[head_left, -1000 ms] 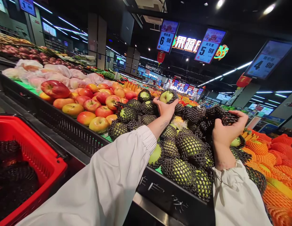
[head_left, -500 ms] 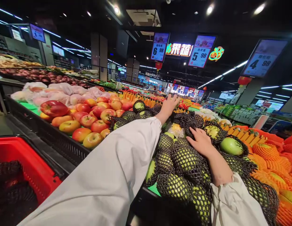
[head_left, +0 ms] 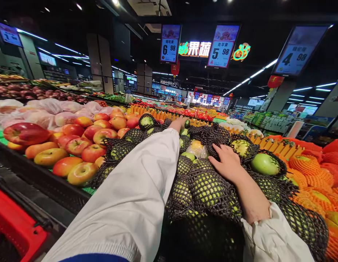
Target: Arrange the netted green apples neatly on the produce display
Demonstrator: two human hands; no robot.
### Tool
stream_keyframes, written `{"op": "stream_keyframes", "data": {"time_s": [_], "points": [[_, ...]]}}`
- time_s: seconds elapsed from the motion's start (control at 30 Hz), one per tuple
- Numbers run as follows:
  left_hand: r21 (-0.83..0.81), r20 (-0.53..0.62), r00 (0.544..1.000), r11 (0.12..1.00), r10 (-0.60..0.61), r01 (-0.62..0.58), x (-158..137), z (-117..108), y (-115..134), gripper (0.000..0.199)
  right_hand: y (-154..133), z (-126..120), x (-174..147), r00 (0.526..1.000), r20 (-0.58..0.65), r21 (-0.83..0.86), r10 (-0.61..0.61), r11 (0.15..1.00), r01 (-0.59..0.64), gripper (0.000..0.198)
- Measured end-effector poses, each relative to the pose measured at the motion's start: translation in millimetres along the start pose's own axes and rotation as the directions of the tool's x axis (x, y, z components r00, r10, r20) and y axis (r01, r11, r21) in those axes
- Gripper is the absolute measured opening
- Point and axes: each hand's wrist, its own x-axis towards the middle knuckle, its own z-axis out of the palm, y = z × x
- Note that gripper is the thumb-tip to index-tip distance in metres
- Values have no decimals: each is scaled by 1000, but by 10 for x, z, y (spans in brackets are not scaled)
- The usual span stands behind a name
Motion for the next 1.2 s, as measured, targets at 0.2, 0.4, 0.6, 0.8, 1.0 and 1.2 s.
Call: {"op": "stream_keyframes", "data": {"time_s": [0.2,0.4,0.6,0.8,1.0,1.2], "points": [[21,56,996,998,-64,63,50,66,66,102,30,-29,15,1000,-5,39,24,999,-24,61],[131,57,994,988,-88,80,-168,-409,419,90,26,-45,38,999,-5,52,48,998,-48,64],[216,246,965,976,-85,31,-957,-632,798,56,63,-17,73,998,-38,85,44,996,-40,65],[-13,139,989,999,50,-49,-1724,-81,911,52,204,53,176,987,-152,159,-43,985,67,72],[-97,37,999,995,-24,28,-1723,93,899,58,245,-35,160,897,-431,194,-91,962,192,65],[-135,86,996,991,23,-11,-1706,108,1023,57,112,-189,37,757,-645,425,102,871,245,48]]}}
